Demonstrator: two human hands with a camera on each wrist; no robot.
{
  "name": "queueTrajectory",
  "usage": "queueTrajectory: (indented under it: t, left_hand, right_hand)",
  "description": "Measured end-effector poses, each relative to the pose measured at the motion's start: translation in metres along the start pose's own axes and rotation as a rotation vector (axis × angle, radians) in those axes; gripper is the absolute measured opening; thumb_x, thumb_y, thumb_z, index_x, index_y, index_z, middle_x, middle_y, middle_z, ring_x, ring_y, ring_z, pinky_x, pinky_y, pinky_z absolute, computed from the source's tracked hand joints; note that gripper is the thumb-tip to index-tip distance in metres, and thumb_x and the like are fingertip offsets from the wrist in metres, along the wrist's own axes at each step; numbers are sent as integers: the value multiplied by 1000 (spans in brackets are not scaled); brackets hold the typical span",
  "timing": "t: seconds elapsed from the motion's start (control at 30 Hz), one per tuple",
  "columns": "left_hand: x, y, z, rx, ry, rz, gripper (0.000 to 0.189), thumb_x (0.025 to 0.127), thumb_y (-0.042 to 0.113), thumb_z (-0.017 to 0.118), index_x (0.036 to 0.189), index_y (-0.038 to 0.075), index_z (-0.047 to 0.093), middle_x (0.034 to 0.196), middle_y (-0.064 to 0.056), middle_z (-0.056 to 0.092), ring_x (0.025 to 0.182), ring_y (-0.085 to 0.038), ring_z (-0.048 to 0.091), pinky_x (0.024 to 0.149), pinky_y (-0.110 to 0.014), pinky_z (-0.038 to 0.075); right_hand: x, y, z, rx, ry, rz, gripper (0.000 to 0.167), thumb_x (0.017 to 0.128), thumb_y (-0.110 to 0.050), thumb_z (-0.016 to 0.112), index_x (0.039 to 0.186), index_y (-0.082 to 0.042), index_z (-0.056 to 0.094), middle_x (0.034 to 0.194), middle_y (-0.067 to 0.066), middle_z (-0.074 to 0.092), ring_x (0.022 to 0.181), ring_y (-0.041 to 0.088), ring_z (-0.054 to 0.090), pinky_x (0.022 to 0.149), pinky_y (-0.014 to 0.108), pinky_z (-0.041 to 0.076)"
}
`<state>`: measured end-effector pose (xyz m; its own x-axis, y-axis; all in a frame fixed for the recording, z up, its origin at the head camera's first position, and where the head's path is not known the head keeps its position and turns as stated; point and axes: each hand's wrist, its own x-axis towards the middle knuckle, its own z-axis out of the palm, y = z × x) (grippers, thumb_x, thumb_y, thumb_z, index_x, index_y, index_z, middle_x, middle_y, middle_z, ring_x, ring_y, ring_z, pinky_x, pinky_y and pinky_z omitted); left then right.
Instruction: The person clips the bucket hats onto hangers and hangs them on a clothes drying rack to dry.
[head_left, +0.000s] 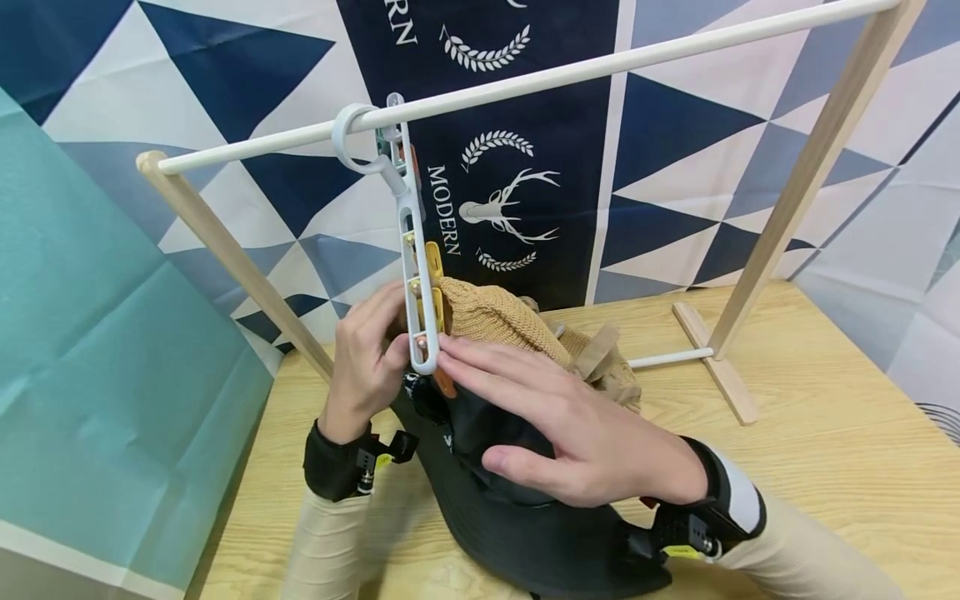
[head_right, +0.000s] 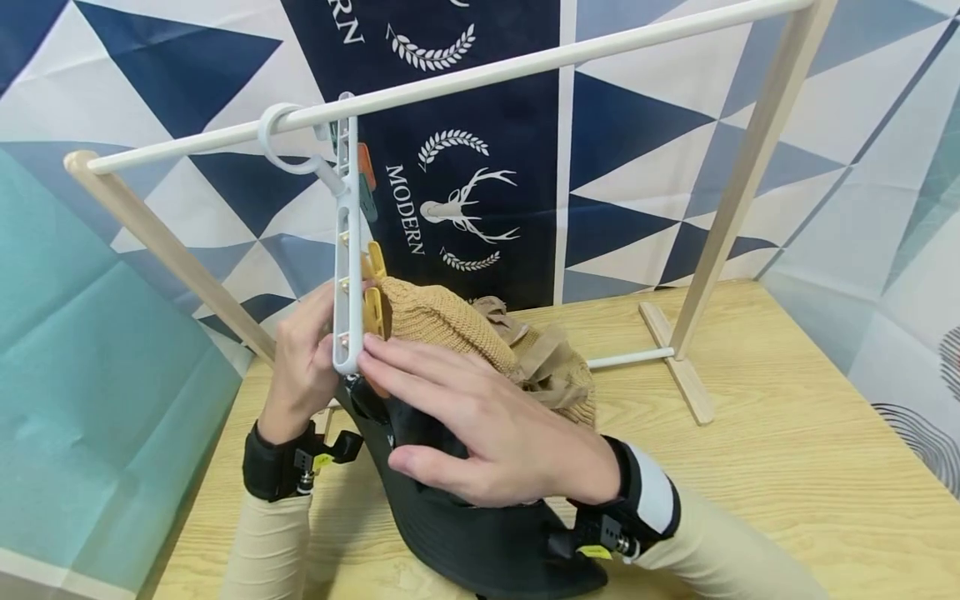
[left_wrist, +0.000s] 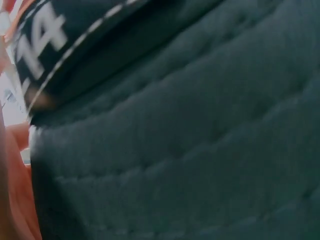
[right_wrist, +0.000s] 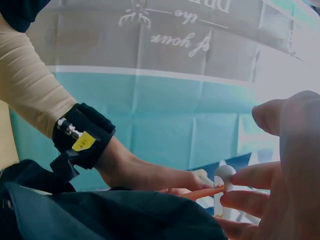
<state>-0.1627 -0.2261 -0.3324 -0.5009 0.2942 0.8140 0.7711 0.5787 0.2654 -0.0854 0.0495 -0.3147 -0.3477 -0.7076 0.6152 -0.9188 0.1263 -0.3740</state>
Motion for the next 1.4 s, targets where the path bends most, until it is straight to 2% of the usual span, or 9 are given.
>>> queueTrajectory:
  t: [0.17, 0.37, 0.47, 0.67, 0.93, 1.07, 1.2, 1.3, 1.4]
  left_hand:
    - [-3, -2, -7, -44, 0, 7, 117, 102, 94, 12, 142, 4, 76, 136, -19, 80, 105, -36, 77, 87, -49, 53]
    - [-4, 6, -15, -63, -23, 16, 126, 91, 107, 19, 146, 8, 75, 143, -16, 79, 111, -34, 79, 90, -30, 56]
    - [-2, 10, -17, -46, -36, 10, 126, 90, 107, 21, 146, 9, 75, 144, -16, 79, 118, -36, 81, 91, -30, 61]
    - [-2, 13, -17, -12, -30, 6, 124, 93, 105, 18, 143, 9, 77, 140, -16, 80, 103, -34, 82, 74, -45, 61]
    - [-3, 10, -15, 15, -5, 1, 124, 94, 104, 15, 141, 8, 78, 133, -19, 82, 91, -31, 79, 68, -48, 58]
    - [-4, 6, -15, -21, 26, 7, 124, 93, 105, 19, 137, 6, 80, 125, -19, 84, 73, -20, 64, 63, -35, 47]
    - [-6, -2, -17, -96, 68, 45, 122, 95, 103, 23, 135, 3, 80, 122, -22, 85, 65, -12, 46, 65, -29, 37]
    - [-7, -7, -20, -161, 79, 57, 123, 95, 103, 25, 137, 1, 78, 125, -23, 84, 70, -6, 44, 71, -25, 34]
    - [-8, -12, -22, -234, 67, 49, 125, 93, 104, 26, 141, 0, 76, 130, -15, 85, 94, -1, 69, 86, -18, 45]
  right_hand:
    - [10, 0, 4, -17, -18, -14, 78, 103, -16, 72, 175, -9, 41, 185, 10, 37, 172, 28, 38, 141, 44, 33]
    - [14, 1, 8, -27, -40, -25, 71, 107, -20, 68, 173, -7, 44, 185, 10, 37, 173, 30, 37, 141, 46, 32]
    - [14, 3, 9, -26, -43, -24, 70, 108, -21, 68, 173, -8, 44, 186, 10, 36, 173, 31, 37, 142, 46, 30]
    - [14, 4, 10, -29, -43, -22, 72, 106, -18, 69, 173, -9, 44, 185, 10, 37, 172, 29, 38, 141, 46, 31]
    - [4, 7, 4, 4, -58, 26, 71, 105, -15, 70, 173, -16, 46, 186, 7, 35, 174, 30, 35, 140, 52, 32]
    - [-11, 13, -6, 50, -10, 83, 67, 108, -14, 67, 172, -19, 48, 186, 7, 36, 174, 30, 34, 143, 46, 28]
    - [-26, 24, -19, 108, 68, 121, 62, 110, -9, 61, 170, -14, 50, 186, 11, 36, 176, 27, 30, 144, 34, 22]
    - [-35, 33, -27, 150, 120, 146, 60, 108, -1, 59, 168, -8, 53, 185, 14, 37, 176, 22, 30, 141, 27, 25]
    - [-42, 39, -33, 162, 142, 180, 59, 108, 2, 57, 166, -6, 54, 184, 14, 38, 175, 18, 32, 138, 23, 29]
